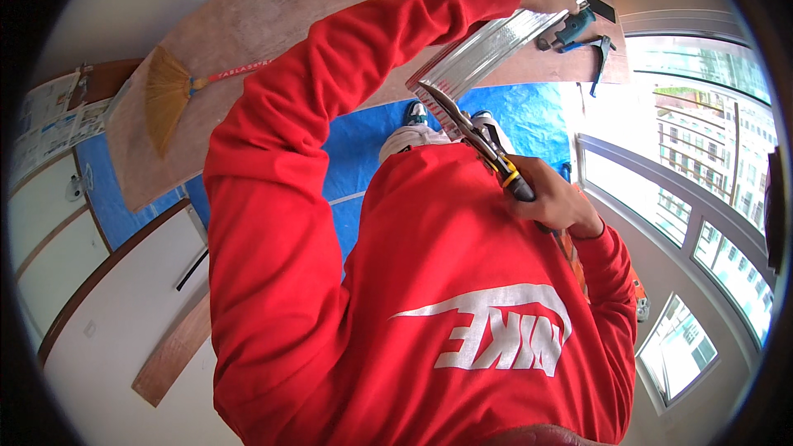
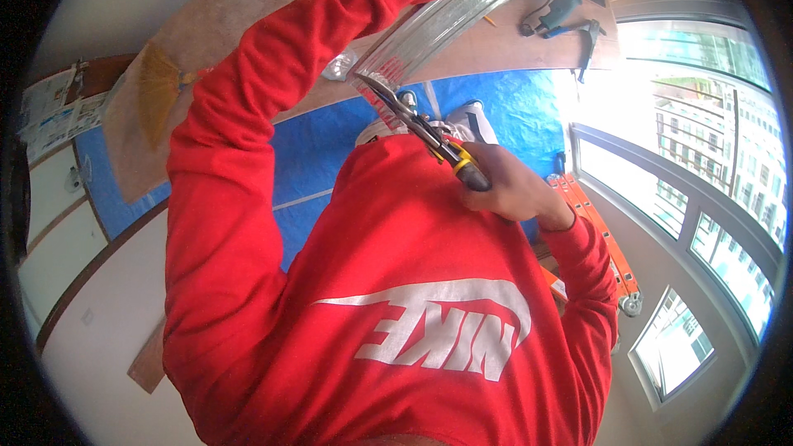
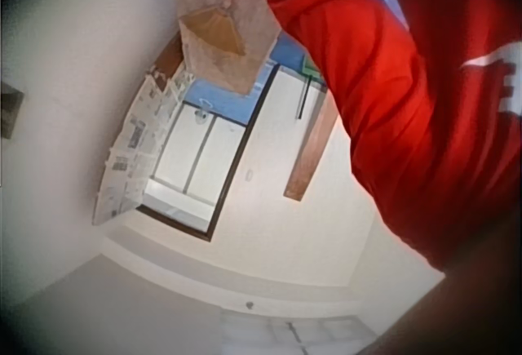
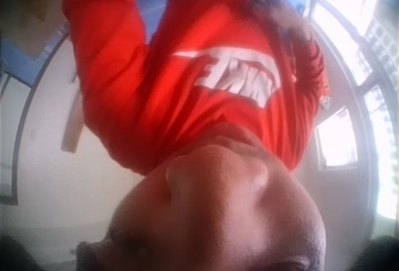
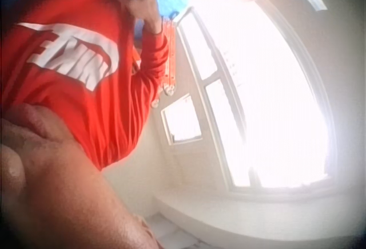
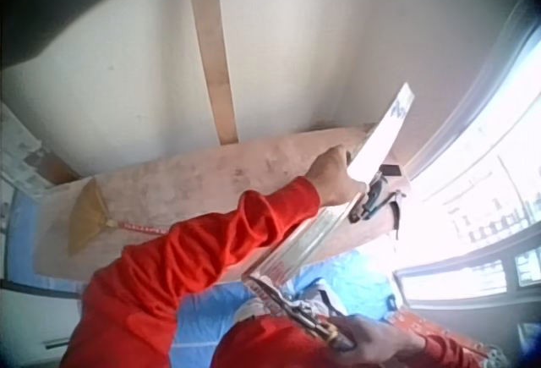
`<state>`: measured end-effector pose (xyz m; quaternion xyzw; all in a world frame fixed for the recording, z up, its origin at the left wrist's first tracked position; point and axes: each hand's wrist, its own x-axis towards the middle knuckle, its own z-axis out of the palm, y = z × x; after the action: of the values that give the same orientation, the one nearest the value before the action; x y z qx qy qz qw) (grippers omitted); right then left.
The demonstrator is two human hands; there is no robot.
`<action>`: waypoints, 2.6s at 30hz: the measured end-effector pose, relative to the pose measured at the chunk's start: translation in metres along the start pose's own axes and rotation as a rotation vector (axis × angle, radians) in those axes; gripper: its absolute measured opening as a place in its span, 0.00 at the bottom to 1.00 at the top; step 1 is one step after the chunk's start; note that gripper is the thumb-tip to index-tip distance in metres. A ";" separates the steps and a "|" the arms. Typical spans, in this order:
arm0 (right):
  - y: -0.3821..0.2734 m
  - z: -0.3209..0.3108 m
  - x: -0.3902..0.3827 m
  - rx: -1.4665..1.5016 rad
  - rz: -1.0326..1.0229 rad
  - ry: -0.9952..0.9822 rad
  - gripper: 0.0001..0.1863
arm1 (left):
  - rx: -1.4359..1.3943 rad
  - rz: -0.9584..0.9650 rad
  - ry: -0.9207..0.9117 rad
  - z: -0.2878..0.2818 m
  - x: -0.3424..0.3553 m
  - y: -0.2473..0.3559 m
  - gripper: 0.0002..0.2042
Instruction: The person uses tin snips to cut a long aluminum profile into shorter pieces. They repeatedly position the profile, cut along its length, and remove small offcuts by hand. The work is performed on a wooden workbench with a blue protective sheet underneath.
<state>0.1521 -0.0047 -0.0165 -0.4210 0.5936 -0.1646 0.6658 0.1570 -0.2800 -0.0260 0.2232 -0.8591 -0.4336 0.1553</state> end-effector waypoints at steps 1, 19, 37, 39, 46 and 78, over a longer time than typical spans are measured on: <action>0.000 -0.001 0.000 -0.010 0.027 -0.022 0.22 | -0.225 -0.056 -0.099 0.001 0.003 -0.004 0.34; 0.008 0.003 -0.026 -0.033 -0.144 -0.069 0.31 | -0.555 -0.102 -0.221 0.001 -0.010 0.022 0.29; 0.005 0.013 -0.020 0.047 -0.075 0.007 0.22 | -0.298 0.020 -0.023 -0.008 -0.022 0.035 0.29; 0.003 0.011 -0.020 0.022 -0.109 -0.006 0.23 | -0.331 -0.057 -0.100 -0.008 -0.018 0.037 0.29; 0.002 0.016 -0.020 0.009 0.013 0.026 0.24 | -0.298 0.067 0.003 -0.003 -0.016 0.030 0.21; 0.001 0.010 -0.019 0.145 -0.080 -0.006 0.28 | -0.289 0.157 0.207 -0.009 -0.005 0.019 0.15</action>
<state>0.1564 0.0131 -0.0058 -0.3956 0.5606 -0.2324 0.6894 0.1608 -0.2738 -0.0059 0.1742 -0.7821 -0.5137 0.3068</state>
